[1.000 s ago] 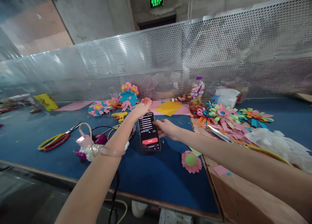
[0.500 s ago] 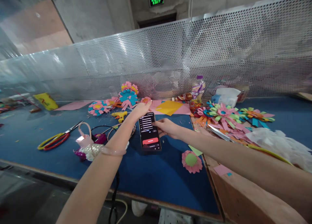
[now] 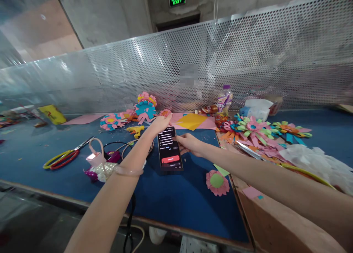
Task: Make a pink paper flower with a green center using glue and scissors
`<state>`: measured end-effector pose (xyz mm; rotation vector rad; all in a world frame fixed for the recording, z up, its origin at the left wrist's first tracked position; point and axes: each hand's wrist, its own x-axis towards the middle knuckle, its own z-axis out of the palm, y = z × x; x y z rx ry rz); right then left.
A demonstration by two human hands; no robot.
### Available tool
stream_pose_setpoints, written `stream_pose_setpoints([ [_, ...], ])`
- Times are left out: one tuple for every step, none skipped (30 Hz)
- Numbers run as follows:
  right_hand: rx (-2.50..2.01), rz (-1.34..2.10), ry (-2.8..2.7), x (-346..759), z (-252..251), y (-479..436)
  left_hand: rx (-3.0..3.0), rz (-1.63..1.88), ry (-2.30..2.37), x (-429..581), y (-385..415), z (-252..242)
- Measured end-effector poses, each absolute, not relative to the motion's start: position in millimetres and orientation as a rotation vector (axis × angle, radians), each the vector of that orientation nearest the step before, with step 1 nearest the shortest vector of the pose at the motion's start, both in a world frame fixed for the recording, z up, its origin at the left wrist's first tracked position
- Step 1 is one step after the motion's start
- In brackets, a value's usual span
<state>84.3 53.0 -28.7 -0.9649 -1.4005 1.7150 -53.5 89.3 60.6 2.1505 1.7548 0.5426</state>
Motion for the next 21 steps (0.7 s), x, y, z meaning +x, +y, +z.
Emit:
stream_pose_setpoints([
  [-0.96, 1.719, -1.404, 84.6, -28.2, 52.1, 2.15, 0.553, 1.752, -53.6, 89.4, 60.4],
  [-0.956, 1.723, -1.406, 85.0, -27.8, 51.3, 2.15, 0.563, 1.75, -53.7, 89.5, 60.1],
  [-0.95, 1.729, -1.406, 85.7, -27.4, 50.4, 2.149, 0.569, 1.749, -53.8, 89.8, 59.8],
  [-0.941, 1.737, -1.404, 86.5, -26.8, 49.5, 2.148, 0.575, 1.749, -53.9, 90.3, 59.5],
  [-0.928, 1.748, -1.402, 87.7, -26.2, 48.5, 2.146, 0.579, 1.751, -54.0, 90.8, 59.2],
  [-0.911, 1.764, -1.401, 89.2, -25.4, 47.4, 2.144, 0.582, 1.752, -54.2, 91.3, 59.0],
  [-0.892, 1.782, -1.402, 90.9, -24.5, 46.1, 2.142, 0.585, 1.754, -54.3, 91.8, 58.8],
  [-0.871, 1.802, -1.405, 92.7, -23.5, 44.6, 2.139, 0.586, 1.756, -54.4, 92.3, 58.7],
  [-0.85, 1.823, -1.41, 94.6, -22.5, 43.2, 2.136, 0.587, 1.758, -54.5, 92.6, 58.6],
  [-0.829, 1.842, -1.415, 96.3, -21.6, 41.8, 2.132, 0.588, 1.761, -54.6, 92.8, 58.6],
  [-0.809, 1.858, -1.421, 97.7, -20.9, 40.6, 2.128, 0.589, 1.764, -54.7, 92.9, 58.5],
  [-0.79, 1.871, -1.425, 98.9, -20.6, 39.7, 2.124, 0.591, 1.766, -54.7, 92.9, 58.5],
  [-0.775, 1.879, -1.426, 99.6, -20.6, 39.1, 2.12, 0.592, 1.768, -54.8, 92.8, 58.5],
  [-0.761, 1.884, -1.424, 100.1, -21.0, 38.8, 2.115, 0.593, 1.767, -54.9, 92.7, 58.4],
  [-0.749, 1.891, -1.419, 100.2, -21.7, 38.7, 2.11, 0.594, 1.766, -54.9, 92.6, 58.3],
  [-0.738, 1.901, -1.409, 100.1, -22.5, 38.8, 2.103, 0.594, 1.764, -54.9, 92.5, 58.1],
  [-0.725, 1.913, -1.396, 99.8, -23.4, 38.8, 2.094, 0.594, 1.764, -54.9, 92.6, 57.9],
  [-0.712, 1.928, -1.379, 99.2, -24.2, 38.7, 2.084, 0.595, 1.765, -54.8, 92.8, 57.7],
  [-0.7, 1.94, -1.358, 98.5, -24.9, 38.3, 2.072, 0.596, 1.767, -54.6, 93.2, 57.6],
  [-0.691, 1.948, -1.334, 97.5, -25.4, 37.5, 2.06, 0.598, 1.771, -54.3, 93.8, 57.6],
  [-0.687, 1.947, -1.308, 96.3, -25.8, 36.3, 2.048, 0.602, 1.773, -53.9, 94.6, 57.8],
])
